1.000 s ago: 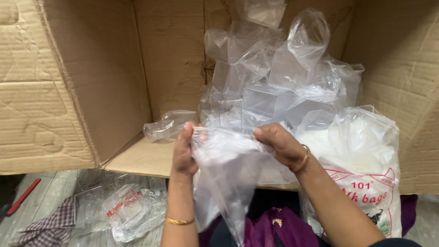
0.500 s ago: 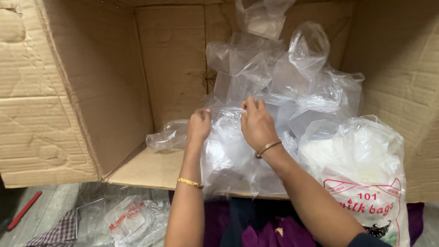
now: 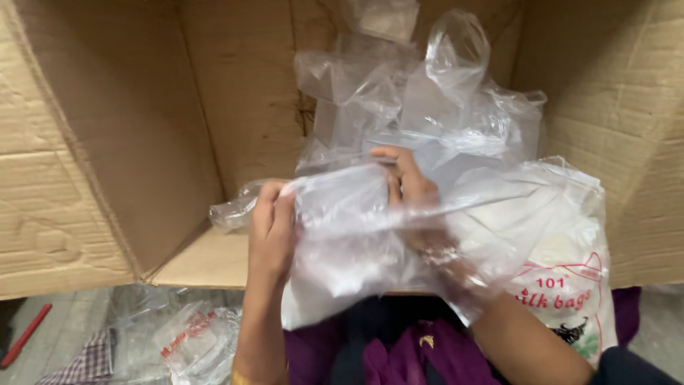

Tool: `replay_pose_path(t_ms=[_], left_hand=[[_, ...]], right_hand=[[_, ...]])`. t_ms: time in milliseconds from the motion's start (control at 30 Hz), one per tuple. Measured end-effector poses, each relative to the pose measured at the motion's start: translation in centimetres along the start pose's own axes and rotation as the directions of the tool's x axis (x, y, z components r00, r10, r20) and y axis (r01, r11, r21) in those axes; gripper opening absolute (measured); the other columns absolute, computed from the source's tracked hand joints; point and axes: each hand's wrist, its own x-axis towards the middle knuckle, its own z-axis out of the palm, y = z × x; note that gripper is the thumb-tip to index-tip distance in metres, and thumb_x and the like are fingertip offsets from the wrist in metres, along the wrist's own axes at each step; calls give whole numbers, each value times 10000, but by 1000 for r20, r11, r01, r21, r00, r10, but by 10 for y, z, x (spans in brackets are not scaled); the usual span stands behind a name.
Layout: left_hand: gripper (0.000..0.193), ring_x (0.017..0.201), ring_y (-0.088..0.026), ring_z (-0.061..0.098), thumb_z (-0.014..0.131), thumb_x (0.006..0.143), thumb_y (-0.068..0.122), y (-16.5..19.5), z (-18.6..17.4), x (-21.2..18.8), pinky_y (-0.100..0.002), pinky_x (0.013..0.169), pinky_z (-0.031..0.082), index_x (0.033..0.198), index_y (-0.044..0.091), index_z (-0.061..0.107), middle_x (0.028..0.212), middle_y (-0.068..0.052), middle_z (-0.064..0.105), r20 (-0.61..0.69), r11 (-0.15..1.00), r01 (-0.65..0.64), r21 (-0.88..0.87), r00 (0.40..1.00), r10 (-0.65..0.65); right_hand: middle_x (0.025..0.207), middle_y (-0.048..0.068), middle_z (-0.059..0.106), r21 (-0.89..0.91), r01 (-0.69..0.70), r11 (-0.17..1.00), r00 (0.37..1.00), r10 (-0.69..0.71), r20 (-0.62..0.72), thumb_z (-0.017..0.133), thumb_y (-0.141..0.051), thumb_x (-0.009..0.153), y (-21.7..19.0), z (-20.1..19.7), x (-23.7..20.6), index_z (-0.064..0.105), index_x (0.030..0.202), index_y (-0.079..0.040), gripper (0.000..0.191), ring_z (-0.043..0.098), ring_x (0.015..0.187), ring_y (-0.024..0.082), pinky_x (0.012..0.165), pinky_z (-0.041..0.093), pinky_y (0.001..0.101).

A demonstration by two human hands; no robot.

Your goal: The person sits on the floor in front of a large cardboard box and removes clear plastic boxes from plastic bags one at a time, pulling each box out of its bag and placing the unwrapped boxes into a pile inside the cardboard box.

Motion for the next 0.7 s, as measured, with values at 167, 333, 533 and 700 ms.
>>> replay_pose_path(t_ms=[167, 333, 533, 700], left_hand=[[242, 518, -16, 423, 518, 994, 178, -11, 0, -36, -186, 422, 325, 1186, 124, 656, 720, 58, 555, -24, 970, 183, -159, 982, -189], [206, 605, -38, 483, 531, 1018, 164, -47, -4, -44, -197, 510, 368, 1014, 19, 676, 786, 26, 622, 10, 932, 207, -297, 977, -214], [228, 718, -81, 604, 502, 917, 133, -64, -10, -56, -223, 655, 480, 937, 12, 694, 815, -14, 693, -4, 912, 254, -322, 963, -270], [210, 703, -102, 574, 525, 988, 95, -70, -7, -50, -240, 652, 470, 944, -36, 683, 819, -52, 679, 48, 929, 141, -342, 990, -132]], right_hand=[[1094, 74, 716, 254, 141, 957, 972, -182, 147, 524, -18, 1018, 24, 1, -30, 602, 1271, -58, 268, 680, 964, 130, 782, 545, 282], [833, 103, 650, 162, -378, 912, 915, 340, 219, 613, -146, 1077, 65, 36, -34, 723, 1085, -27, 162, 543, 706, 155, 620, 448, 295], [898, -14, 664, 551, -267, 791, 938, 81, 338, 606, -126, 1006, 93, 40, -37, 649, 1132, -41, 158, 611, 740, 76, 640, 520, 227], [851, 47, 655, 379, -318, 869, 945, 261, 197, 647, -117, 937, 85, 33, -22, 633, 1186, -24, 266, 567, 716, 101, 634, 467, 230]])
